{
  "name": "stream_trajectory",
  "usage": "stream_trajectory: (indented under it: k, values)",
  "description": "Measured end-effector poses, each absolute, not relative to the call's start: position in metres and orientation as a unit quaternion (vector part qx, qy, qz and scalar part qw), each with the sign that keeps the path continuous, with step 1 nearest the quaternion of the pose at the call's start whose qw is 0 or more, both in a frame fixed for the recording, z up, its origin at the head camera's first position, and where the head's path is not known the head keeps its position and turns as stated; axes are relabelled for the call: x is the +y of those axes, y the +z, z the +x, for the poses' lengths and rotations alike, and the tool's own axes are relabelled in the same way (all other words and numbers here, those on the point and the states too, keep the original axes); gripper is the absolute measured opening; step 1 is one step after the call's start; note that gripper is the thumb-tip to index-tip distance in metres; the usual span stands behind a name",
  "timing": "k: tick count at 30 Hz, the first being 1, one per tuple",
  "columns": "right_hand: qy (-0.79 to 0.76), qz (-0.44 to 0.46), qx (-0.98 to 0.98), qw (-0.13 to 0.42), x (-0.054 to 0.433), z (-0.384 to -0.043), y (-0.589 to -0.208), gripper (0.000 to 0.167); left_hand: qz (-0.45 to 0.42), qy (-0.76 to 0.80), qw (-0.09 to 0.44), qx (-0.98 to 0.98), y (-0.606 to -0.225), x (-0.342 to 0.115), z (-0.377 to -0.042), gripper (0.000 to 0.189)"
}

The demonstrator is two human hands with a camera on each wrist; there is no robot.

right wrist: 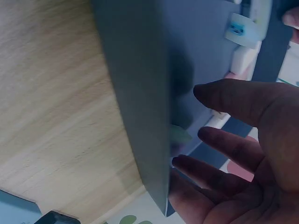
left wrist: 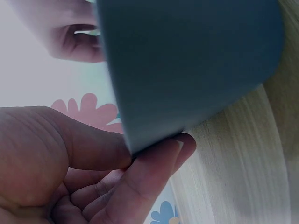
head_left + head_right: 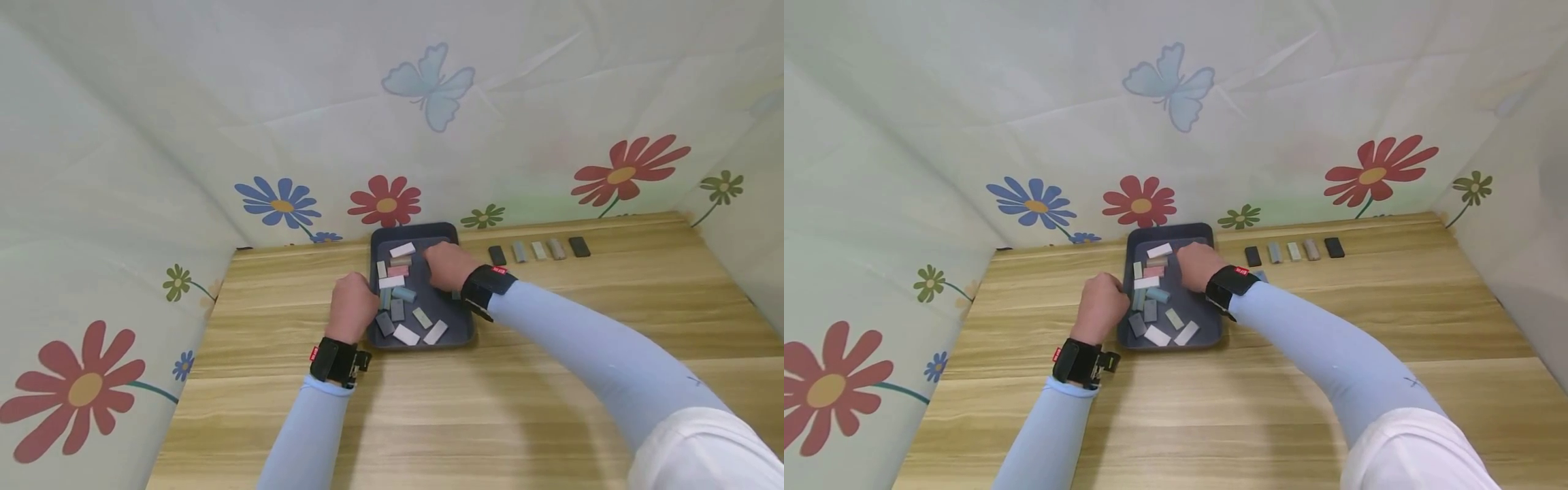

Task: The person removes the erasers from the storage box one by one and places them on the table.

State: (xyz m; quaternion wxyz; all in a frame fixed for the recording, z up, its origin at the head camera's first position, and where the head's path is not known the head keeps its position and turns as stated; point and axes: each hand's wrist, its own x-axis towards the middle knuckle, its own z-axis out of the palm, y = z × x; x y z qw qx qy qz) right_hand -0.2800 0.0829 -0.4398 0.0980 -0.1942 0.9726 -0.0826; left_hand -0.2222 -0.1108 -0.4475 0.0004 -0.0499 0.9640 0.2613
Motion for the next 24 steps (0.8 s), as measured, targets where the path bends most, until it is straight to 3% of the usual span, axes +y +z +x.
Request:
stream_trajectory:
  k: [6,17,24]
  values:
    - [-0.057,-0.216,0.971,0.089,0.0830,-0.2751,-0.4415,0.012,-0.049,0.258,0.001,0.965,-0.4488,-0.1103,-0.2230,0.022]
    - [-0.069,-0.249,0.962,0.093,0.0800,-0.2719,-0.4458,0.016,-0.047,0.255,-0.007,0.966,-0.4500,-0.1108,-0.2233,0.022]
    - [-0.114,-0.263,0.950,0.127,0.0831,-0.2708,-0.4382,0.028,-0.052,0.256,0.002,0.965,-0.4481,-0.1102,-0.2228,0.022]
